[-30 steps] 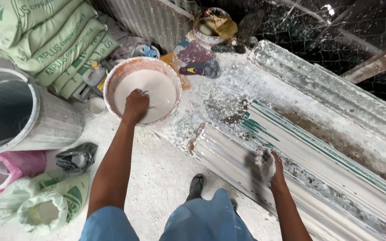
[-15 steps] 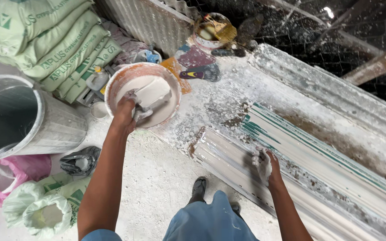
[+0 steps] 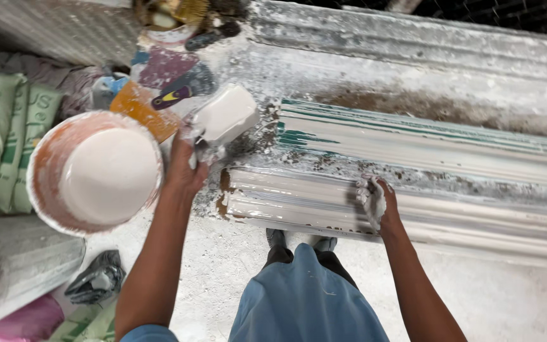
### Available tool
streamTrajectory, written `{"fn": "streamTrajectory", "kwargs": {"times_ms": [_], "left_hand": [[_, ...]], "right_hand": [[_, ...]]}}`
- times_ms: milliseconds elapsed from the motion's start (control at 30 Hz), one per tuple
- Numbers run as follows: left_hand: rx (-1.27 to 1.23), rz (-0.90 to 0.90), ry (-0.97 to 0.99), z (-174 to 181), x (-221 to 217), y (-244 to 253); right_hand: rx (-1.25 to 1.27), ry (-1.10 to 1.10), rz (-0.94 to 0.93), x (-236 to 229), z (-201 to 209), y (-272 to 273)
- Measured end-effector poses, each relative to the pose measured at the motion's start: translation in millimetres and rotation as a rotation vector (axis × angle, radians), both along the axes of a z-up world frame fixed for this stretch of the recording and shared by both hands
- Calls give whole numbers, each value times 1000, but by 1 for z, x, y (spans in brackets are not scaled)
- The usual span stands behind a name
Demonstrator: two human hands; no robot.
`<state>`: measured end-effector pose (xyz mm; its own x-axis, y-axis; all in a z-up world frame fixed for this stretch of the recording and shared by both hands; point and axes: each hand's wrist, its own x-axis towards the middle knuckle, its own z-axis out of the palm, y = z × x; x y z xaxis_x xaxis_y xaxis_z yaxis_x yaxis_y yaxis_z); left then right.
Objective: The person scoops white plaster from a bucket using a trowel and applies it to long, ribbed metal profiles. They spread the plaster along the length of the profiles and smooth it with their hands to ensure even coverage.
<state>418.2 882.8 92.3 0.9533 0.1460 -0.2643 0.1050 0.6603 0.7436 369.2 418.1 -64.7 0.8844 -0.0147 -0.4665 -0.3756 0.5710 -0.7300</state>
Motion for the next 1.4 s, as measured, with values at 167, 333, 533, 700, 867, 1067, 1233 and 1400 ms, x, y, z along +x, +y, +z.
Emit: {"fn": "streamTrajectory", "kwargs": {"times_ms": [167,333,533,700,867,1067,1233,1400], "left_hand": [[11,-50,77,-70,48,-52],[108,-114,136,-128,74,-76],[240,-123,82,-164,86,-82],[520,-110,89,-154,86,-76],[893,-95,-6,-127,87,-89],[1096,-177,-179,-107,92,-158],[1352,-168,-284,-100,94,-283],[1131,-223,-183,-111,87,-460]], "right_hand": [[20,6,-127,-17,14,-26],[48,7,-222,-30,31,-44],[38,13,-271,-40,31,-62],[32,-16,-271,-37,28,-80],[26,25,-257,-30,29,-112],[61,-114,-234,-35,18,-190],[151,-64,-315,-45,-14,-314],[99,-156,-270,-74,-46,-497]]}}
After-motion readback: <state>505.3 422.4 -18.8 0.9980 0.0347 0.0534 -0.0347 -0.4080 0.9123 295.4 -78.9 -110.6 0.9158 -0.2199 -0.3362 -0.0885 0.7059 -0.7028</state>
